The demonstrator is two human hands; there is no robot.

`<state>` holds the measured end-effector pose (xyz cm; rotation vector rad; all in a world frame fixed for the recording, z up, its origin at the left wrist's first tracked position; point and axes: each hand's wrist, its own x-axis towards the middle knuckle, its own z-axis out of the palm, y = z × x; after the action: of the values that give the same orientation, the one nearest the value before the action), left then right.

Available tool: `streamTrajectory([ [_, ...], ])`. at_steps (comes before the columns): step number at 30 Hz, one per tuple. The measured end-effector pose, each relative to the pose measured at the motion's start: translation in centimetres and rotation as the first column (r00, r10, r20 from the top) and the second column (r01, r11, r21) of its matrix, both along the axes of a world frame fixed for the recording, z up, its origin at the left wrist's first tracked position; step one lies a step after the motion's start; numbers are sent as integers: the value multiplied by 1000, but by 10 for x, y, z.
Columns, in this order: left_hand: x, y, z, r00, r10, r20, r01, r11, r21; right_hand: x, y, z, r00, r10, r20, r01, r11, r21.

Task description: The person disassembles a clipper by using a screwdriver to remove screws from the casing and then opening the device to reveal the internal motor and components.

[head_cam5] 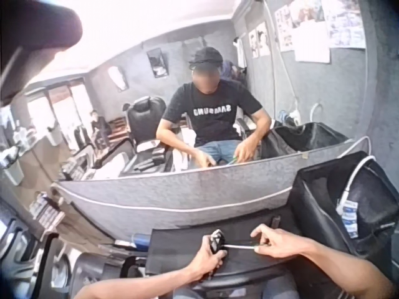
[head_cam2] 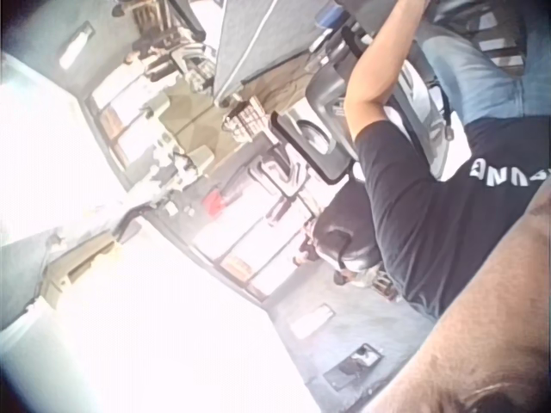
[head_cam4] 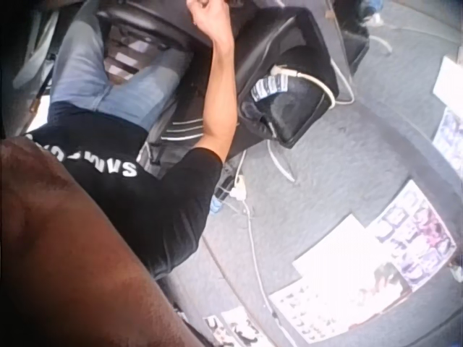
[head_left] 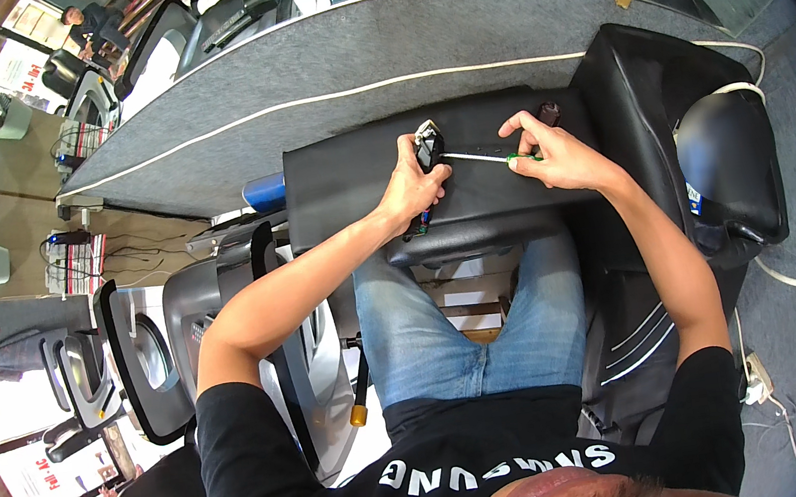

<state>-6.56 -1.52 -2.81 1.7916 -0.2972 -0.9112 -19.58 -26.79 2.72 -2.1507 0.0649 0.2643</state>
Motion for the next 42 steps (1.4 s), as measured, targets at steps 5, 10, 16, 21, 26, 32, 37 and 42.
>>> streamTrajectory([
  [5, -2, -1, 4, 1000, -8, 27, 8, 1000, 10, 3, -1, 1, 979, -73, -192, 88, 994, 72],
  [10, -2, 0, 2, 999, -2, 35, 2, 1000, 4, 1, 0, 1, 995, -30, -92, 37, 996, 78],
  [16, -2, 1, 4, 1000, -5, 29, 5, 1000, 23, 1, 0, 7, 996, -9, -90, 13, 999, 49],
  [21, -3, 1, 9, 999, -27, 39, 25, 998, 49, 6, 0, 6, 963, -88, -256, 114, 989, 89],
  [26, -1, 3, 4, 999, 1, 42, -2, 999, 40, 3, 2, 9, 990, -20, -141, 31, 997, 76],
  [32, 1, -1, 0, 1000, -6, 5, 6, 1000, 10, 1, -13, -19, 997, 42, 60, -37, 996, -81],
  [37, -3, 1, 4, 1000, 8, -1, -8, 1000, 21, 7, 0, 1, 971, -79, -226, 99, 992, 80],
  [42, -1, 0, 3, 1000, 10, 0, -10, 1000, 14, 1, -5, -6, 999, 12, -38, -13, 1000, -18],
])
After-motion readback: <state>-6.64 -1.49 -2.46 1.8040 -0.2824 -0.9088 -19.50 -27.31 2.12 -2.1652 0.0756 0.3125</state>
